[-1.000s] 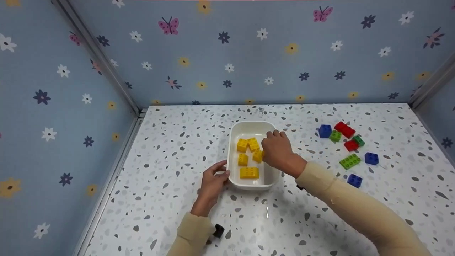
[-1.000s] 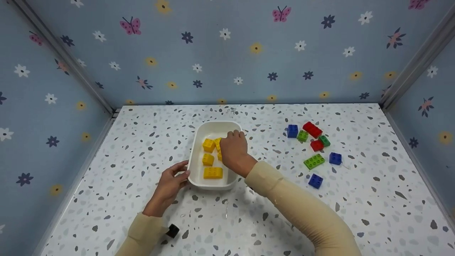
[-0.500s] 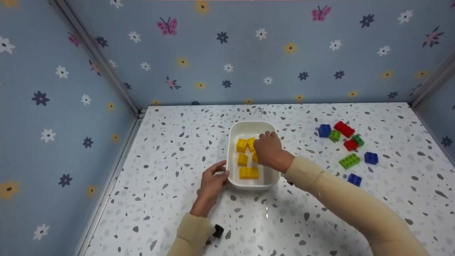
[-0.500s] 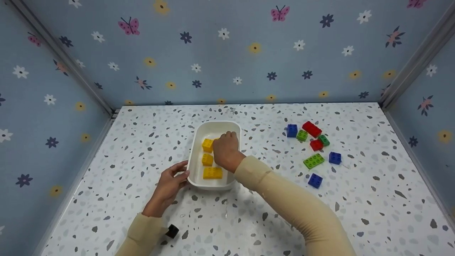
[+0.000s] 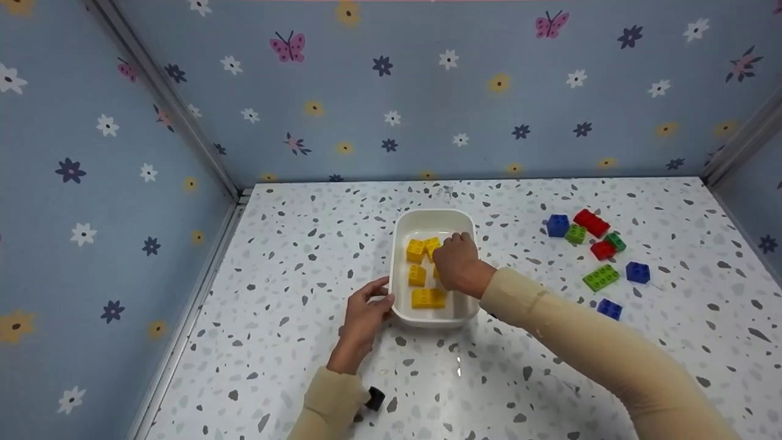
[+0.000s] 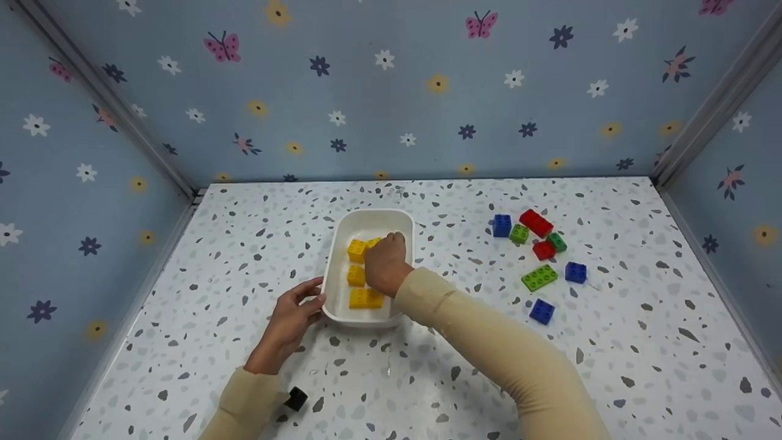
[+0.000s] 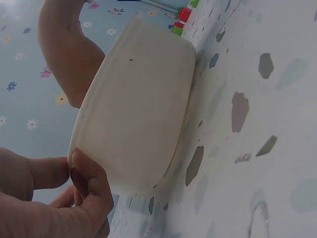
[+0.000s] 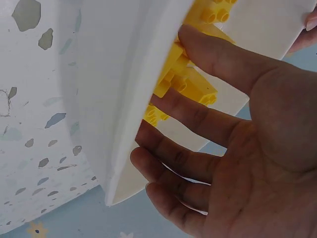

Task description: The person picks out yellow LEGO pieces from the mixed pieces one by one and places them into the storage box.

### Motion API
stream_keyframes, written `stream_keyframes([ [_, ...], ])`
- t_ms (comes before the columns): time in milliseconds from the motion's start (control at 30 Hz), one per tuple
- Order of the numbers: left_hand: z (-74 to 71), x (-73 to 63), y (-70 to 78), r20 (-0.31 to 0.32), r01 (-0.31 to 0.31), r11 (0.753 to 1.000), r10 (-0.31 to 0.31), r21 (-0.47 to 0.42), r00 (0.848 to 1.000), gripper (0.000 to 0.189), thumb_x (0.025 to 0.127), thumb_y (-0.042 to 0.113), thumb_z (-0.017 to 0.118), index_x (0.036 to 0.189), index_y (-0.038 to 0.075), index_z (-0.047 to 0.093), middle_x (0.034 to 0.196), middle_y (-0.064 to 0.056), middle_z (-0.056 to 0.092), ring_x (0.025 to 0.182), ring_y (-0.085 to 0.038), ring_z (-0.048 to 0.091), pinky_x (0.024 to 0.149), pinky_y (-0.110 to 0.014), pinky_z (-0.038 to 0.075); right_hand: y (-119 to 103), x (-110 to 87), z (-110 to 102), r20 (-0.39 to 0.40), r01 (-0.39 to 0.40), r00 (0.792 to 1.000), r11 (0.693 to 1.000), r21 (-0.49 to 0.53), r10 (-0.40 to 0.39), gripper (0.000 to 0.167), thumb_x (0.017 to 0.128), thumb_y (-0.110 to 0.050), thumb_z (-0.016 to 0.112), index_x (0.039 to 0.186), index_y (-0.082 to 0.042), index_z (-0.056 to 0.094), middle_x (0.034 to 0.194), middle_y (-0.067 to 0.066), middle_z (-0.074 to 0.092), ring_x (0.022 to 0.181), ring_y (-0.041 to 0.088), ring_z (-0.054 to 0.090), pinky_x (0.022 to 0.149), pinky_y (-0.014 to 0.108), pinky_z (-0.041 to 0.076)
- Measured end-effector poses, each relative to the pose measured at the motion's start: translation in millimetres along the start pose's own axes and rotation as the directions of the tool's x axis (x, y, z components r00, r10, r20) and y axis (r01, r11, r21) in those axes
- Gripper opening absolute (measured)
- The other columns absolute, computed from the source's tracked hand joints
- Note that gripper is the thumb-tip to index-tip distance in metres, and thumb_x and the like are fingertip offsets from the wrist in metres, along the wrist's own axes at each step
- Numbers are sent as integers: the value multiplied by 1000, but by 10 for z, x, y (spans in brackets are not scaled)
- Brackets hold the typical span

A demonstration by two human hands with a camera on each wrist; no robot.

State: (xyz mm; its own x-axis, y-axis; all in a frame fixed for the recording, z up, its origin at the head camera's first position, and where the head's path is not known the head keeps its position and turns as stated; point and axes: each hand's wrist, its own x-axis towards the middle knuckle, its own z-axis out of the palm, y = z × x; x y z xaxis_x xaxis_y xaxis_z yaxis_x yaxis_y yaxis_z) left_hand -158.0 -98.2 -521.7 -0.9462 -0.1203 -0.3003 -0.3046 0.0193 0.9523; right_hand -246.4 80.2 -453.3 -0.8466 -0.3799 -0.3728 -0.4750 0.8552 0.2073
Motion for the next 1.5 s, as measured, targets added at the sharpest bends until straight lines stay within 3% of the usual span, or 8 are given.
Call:
stream_keyframes([
  [667,-9,0,-10,7,5,1000,-5,-31,1000,42,103,2,64,145,0,61,123,-14,58,92,-17,63,79,-28,58,-96,52,75,28,14,1000,1000,-23,-14,33,100,-22,66,122,2,73,111,18,71,106,34,59,99,47,42],
  [1033,2,-2,12,-14,59,998,-59,20,998,42,104,5,65,145,6,63,126,-12,59,95,-18,63,82,-28,58,-111,51,115,42,12,999,998,-61,-9,40,103,-28,64,125,4,72,109,17,71,100,32,58,95,45,44],
  [1500,-10,-7,-2,0,21,1000,-21,9,1000,43,104,5,64,146,4,61,126,-14,59,92,-16,63,80,-28,58,-111,55,92,69,2,998,997,-72,3,36,102,-27,66,125,0,72,107,15,72,99,31,59,95,45,44],
])
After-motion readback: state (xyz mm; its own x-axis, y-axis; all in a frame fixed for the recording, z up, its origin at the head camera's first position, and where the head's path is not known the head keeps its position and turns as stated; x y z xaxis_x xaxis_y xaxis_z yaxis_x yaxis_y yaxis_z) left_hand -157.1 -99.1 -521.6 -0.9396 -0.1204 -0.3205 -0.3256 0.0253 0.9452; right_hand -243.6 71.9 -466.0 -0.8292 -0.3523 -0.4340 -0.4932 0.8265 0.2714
